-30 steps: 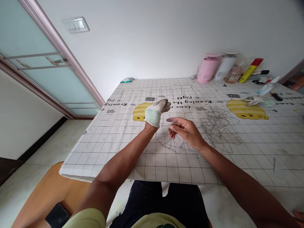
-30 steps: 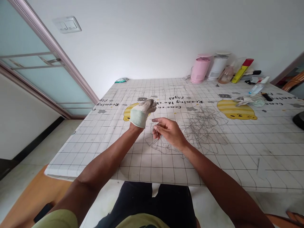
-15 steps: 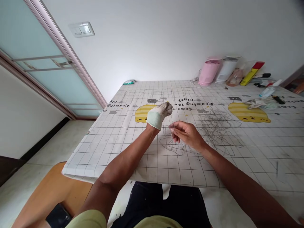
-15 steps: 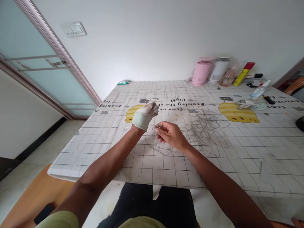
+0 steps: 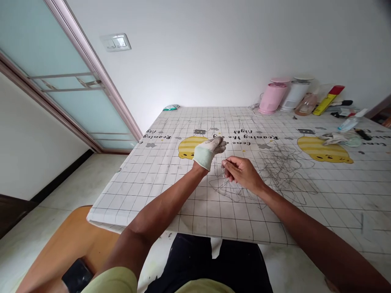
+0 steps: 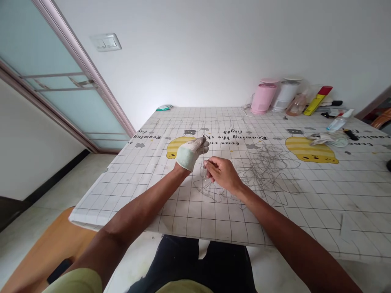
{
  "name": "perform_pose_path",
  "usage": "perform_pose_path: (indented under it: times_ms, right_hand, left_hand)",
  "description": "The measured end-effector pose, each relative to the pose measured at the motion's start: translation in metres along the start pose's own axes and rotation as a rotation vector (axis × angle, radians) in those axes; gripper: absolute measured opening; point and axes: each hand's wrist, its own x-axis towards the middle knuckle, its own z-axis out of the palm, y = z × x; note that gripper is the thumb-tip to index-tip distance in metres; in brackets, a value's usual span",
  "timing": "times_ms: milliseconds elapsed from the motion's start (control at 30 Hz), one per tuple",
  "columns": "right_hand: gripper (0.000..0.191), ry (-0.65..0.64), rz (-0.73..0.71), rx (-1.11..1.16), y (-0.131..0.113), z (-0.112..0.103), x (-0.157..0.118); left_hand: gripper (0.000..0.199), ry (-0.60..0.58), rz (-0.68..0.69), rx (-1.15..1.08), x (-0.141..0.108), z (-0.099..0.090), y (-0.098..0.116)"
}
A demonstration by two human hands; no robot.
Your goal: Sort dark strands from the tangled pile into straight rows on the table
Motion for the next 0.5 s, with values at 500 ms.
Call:
perform_pose_path:
  times_ms: [500]
  right_hand:
    - [0.035, 0.026, -0.091, -0.285, -0.042, 0.028, 0.044]
  left_hand:
    - [0.024, 0.07, -0.063, 0.209, -0.031, -0.068, 0.023]
